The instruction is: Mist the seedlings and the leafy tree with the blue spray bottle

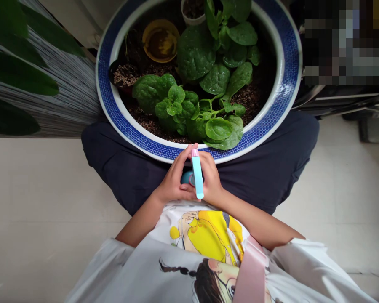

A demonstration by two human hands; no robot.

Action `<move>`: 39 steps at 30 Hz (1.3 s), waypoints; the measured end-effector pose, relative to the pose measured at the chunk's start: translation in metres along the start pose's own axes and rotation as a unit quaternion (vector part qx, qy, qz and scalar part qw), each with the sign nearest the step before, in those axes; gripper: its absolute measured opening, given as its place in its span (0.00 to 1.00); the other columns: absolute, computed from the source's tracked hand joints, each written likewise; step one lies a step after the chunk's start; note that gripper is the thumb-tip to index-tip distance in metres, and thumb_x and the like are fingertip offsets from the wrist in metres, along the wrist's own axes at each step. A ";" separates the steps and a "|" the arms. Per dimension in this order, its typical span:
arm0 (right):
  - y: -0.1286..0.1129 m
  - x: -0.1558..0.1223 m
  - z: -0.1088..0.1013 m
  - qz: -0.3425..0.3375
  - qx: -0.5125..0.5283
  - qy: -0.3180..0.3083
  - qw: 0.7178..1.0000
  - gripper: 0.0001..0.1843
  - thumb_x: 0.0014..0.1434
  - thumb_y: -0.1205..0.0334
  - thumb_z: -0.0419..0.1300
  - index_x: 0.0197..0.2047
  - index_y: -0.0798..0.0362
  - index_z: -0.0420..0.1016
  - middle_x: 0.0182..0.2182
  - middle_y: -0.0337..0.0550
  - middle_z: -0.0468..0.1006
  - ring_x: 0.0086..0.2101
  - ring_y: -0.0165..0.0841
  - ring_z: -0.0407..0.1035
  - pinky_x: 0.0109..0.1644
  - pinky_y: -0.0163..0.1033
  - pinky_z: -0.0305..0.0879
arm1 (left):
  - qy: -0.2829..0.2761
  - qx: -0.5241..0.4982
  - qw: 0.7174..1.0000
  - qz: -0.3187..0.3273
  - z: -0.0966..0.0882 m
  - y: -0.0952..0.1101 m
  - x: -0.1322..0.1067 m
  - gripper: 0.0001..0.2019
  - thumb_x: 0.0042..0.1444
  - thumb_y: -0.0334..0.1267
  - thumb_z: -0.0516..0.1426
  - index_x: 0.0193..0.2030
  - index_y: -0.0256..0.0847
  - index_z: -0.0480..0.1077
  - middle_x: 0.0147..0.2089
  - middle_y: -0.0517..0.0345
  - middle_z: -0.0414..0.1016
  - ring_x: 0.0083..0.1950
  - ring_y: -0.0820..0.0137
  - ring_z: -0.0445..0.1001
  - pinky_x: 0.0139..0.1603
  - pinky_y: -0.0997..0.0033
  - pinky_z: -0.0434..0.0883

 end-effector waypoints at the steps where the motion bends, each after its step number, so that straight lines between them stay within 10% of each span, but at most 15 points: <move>1: 0.000 0.000 -0.001 0.001 -0.006 0.002 1.000 0.33 0.53 0.39 0.64 0.57 0.48 0.66 0.50 0.52 0.72 0.51 0.49 0.67 0.55 0.57 0.65 | 0.003 0.017 1.000 -0.003 -0.001 0.000 0.000 0.60 0.37 0.67 0.66 0.74 0.48 0.45 0.73 0.40 0.52 0.72 0.44 0.54 0.70 0.41 0.55; 19: 0.004 0.000 -0.005 0.031 -0.013 0.022 0.999 0.09 0.54 0.56 0.62 0.35 0.49 0.67 0.31 0.42 0.70 0.33 0.39 0.66 0.37 0.46 0.66 | 0.078 0.094 0.992 -0.013 -0.011 0.005 -0.002 0.41 0.41 0.66 0.64 0.59 0.43 0.70 0.51 0.49 0.79 0.48 0.56 0.79 0.53 0.56 0.74; 33: 0.011 -0.002 -0.004 -0.002 -0.025 0.042 0.999 0.35 0.57 0.41 0.61 0.61 0.49 0.61 0.55 0.55 0.71 0.54 0.49 0.68 0.57 0.57 0.66 | 0.064 0.164 0.983 0.056 -0.001 0.009 0.003 0.48 0.52 0.70 0.53 0.72 0.43 0.51 0.69 0.40 0.62 0.68 0.48 0.63 0.67 0.47 0.61; 39: 0.007 -0.001 -0.010 0.017 -0.038 0.051 0.998 0.27 0.54 0.47 0.65 0.54 0.49 0.68 0.43 0.49 0.75 0.43 0.45 0.70 0.47 0.53 0.69 | 0.079 0.185 0.978 0.049 -0.002 0.010 0.002 0.53 0.49 0.73 0.52 0.74 0.42 0.45 0.73 0.37 0.53 0.71 0.46 0.57 0.69 0.45 0.57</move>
Point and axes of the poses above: each hand's wrist, its own x-axis towards the middle knuckle, its own z-axis out of the palm, y = z × x, the point moved 7 cm from there along x, towards the middle knuckle
